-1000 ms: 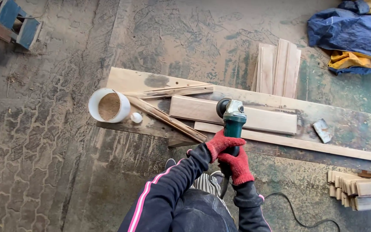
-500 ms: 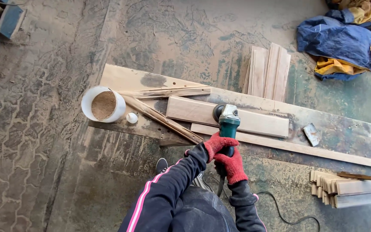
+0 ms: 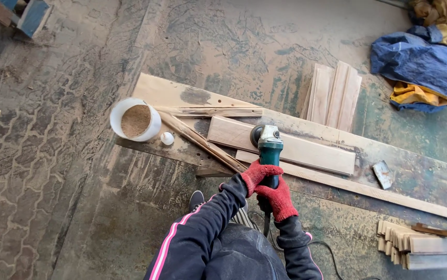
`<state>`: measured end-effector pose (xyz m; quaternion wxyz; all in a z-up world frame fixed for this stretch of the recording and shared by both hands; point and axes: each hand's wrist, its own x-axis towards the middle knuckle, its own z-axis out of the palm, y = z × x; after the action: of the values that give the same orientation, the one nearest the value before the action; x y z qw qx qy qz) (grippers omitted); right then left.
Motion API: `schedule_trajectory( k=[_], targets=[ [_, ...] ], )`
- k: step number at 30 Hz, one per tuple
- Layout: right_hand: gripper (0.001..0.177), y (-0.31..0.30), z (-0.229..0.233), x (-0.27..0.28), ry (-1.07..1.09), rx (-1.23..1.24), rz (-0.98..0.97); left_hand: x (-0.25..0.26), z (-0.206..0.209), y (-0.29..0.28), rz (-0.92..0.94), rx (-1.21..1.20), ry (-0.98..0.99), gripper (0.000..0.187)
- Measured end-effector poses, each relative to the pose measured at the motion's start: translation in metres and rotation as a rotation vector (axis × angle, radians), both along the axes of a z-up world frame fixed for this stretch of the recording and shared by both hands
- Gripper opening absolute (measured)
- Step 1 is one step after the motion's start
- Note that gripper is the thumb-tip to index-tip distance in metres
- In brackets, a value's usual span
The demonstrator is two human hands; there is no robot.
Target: Sanding several wooden planks using an electric angle grinder and then finishing with a manual sanding block.
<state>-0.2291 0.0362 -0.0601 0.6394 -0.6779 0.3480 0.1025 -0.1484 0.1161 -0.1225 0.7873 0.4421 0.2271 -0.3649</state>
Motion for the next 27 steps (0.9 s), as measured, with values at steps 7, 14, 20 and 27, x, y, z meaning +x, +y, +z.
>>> schedule_trajectory(
  k=[7, 14, 20, 27],
  targets=[
    [0.054, 0.023, 0.002, 0.012, 0.015, -0.011, 0.068, 0.004, -0.008, 0.025, 0.059, 0.003, -0.002, 0.07],
    [0.054, 0.047, 0.002, 0.028, -0.015, 0.019, 0.129, 0.012, 0.006, 0.064, 0.142, -0.017, 0.022, 0.068],
    [0.058, 0.081, 0.029, 0.035, -0.022, -0.078, 0.233, 0.017, 0.008, 0.093, 0.217, -0.051, 0.028, 0.068],
    [0.064, 0.106, 0.03, 0.044, -0.025, -0.17, 0.336, 0.019, 0.021, 0.13, 0.286, -0.063, 0.045, 0.067]
  ],
)
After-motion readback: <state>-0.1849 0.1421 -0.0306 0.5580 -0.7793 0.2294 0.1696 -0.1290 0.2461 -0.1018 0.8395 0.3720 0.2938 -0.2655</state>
